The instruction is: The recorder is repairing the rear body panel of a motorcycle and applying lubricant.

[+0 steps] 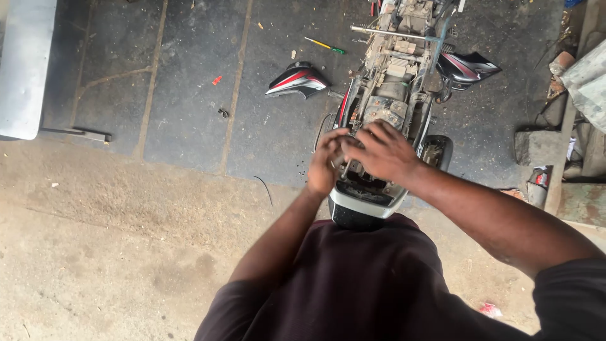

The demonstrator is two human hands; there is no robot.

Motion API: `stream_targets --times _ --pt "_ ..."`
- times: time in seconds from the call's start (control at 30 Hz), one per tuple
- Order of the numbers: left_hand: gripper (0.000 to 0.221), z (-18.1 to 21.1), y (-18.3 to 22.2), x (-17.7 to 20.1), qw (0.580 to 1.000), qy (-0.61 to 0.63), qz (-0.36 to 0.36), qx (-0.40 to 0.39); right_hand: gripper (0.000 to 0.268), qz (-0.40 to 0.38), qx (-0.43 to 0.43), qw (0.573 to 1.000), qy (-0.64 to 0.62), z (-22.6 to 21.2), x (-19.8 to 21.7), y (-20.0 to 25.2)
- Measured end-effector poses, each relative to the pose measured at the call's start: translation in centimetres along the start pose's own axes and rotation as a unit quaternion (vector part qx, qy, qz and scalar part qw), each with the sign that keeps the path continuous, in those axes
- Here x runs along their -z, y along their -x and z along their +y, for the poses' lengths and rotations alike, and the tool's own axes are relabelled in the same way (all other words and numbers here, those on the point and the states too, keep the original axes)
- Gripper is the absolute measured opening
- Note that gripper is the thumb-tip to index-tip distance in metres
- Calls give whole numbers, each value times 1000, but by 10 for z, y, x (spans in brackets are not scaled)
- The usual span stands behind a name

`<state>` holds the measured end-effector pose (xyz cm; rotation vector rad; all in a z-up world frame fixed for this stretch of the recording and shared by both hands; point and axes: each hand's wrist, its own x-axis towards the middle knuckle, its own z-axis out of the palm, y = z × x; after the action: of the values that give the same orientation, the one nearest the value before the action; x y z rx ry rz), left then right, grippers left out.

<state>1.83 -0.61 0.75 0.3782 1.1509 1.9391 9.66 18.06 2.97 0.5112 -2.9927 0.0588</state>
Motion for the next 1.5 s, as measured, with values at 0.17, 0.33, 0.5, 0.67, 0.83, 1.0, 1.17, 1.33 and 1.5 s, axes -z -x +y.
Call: stream_targets --times 0.17,0.33,0.5,0.67,0.83,1.0,1.17,1.33,1.5 --pt "70 28 13 -45 985 31 158 -60 39 -135 -285 946 -74 -29 79 -39" --pt "36 19 -20 -47 934 -209 270 -106 34 -162 -223 953 -127 -16 90 -58" --pt "25 -14 -22 -28 873 -331 310 -181 42 -34 145 949 -278 48 16 -71" --pt "26 56 -36 -59 927 77 359 72 23 -260 -61 624 -734 55 -24 -58" --pt "34 -18 -66 7 953 59 264 136 32 -197 -248 682 -659 7 4 -47" --pt "29 -44 -88 37 975 5 111 191 42 -62 -448 608 -653 -46 7 -38" --pt "25 -45 -84 37 953 -17 1 301 20 36 -505 556 -659 -68 -24 -25" --pt "80 -10 -31 18 982 -63 -37 176 21 -69 -370 615 -693 -16 -20 -6" --pt "97 -61 64 60 931 -293 -47 213 20 -157 -265 593 -744 57 -11 10"
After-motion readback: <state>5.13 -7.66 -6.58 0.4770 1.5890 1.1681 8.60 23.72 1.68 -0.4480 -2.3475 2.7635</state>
